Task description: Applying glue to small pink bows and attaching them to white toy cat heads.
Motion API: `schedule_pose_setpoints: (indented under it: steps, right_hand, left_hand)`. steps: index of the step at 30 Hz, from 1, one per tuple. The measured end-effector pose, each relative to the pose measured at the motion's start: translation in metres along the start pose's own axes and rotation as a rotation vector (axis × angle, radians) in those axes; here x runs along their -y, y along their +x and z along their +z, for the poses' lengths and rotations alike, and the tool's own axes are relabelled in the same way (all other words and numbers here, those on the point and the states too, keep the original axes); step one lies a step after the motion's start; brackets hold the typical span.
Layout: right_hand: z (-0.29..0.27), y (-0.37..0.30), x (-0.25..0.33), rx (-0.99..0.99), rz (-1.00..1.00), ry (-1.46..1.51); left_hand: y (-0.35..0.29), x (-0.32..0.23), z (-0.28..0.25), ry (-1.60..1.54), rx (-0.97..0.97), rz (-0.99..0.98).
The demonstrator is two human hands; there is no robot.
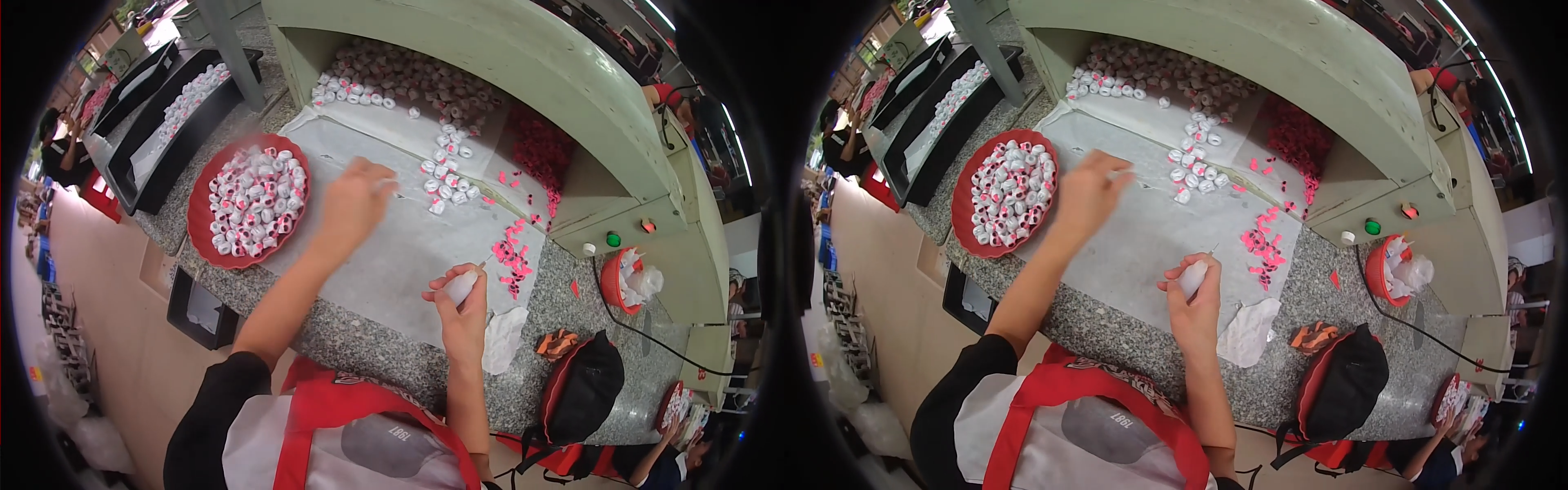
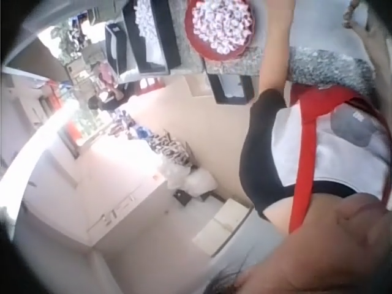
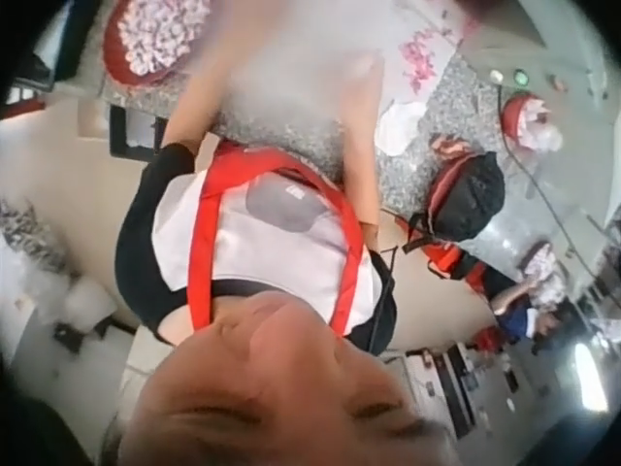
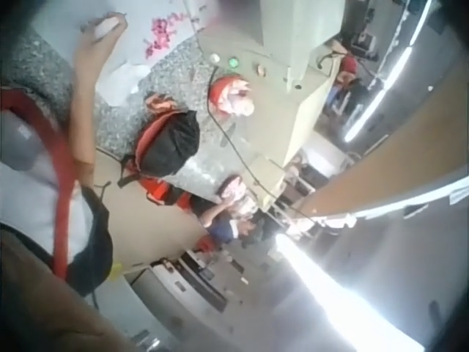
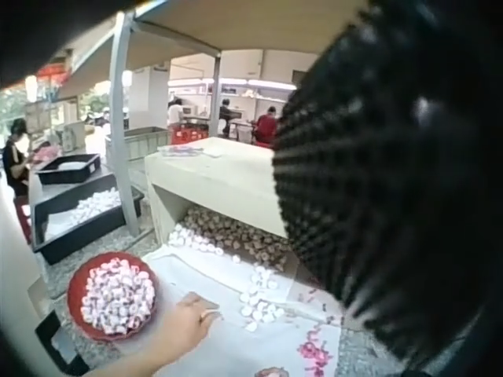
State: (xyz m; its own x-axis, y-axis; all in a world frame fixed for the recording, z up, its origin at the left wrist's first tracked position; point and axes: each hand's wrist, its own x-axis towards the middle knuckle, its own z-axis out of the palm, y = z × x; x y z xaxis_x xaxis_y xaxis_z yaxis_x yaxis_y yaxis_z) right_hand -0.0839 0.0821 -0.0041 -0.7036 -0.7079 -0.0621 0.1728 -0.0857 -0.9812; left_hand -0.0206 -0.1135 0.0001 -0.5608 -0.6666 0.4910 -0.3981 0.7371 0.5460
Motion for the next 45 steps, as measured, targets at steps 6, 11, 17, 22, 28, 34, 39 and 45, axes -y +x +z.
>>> schedule_pose_setpoints:
  steps: [6, 11, 17, 22, 28, 34, 39, 45]
  right_hand:
    - [-0.033, -0.018, 0.020, -0.177, -0.084, 0.035]
    - [-0.034, -0.021, 0.047, -0.222, -0.114, 0.052]
    - [-0.021, -0.036, 0.061, -0.406, -0.378, -0.183]
    - [-0.006, -0.054, 0.071, -0.449, -0.573, -0.360]
    - [-0.008, -0.064, 0.068, -0.369, -0.583, -0.476]
    - [-0.011, -0.062, 0.067, -0.357, -0.609, -0.491]
    - [-0.011, -0.061, 0.069, -0.328, -0.601, -0.481]
    - [-0.010, -0.057, 0.070, -0.325, -0.636, -0.482]
  left_hand:
    - [-0.001, -0.025, 0.093, 0.040, 0.269, -0.073]
    - [-0.014, -0.047, 0.033, -1.417, 0.498, -0.787]
    - [-0.041, -0.066, -0.023, -1.270, 0.629, -0.317]
    - [-0.054, -0.085, -0.036, -0.985, 0.493, -0.279]
    - [-0.053, -0.090, -0.041, -0.993, 0.407, -0.106]
    - [-0.053, -0.097, -0.043, -1.023, 0.349, -0.133]
    - [-0.054, -0.098, -0.044, -1.022, 0.352, -0.129]
    - [-0.054, -0.100, -0.045, -1.029, 0.362, -0.129]
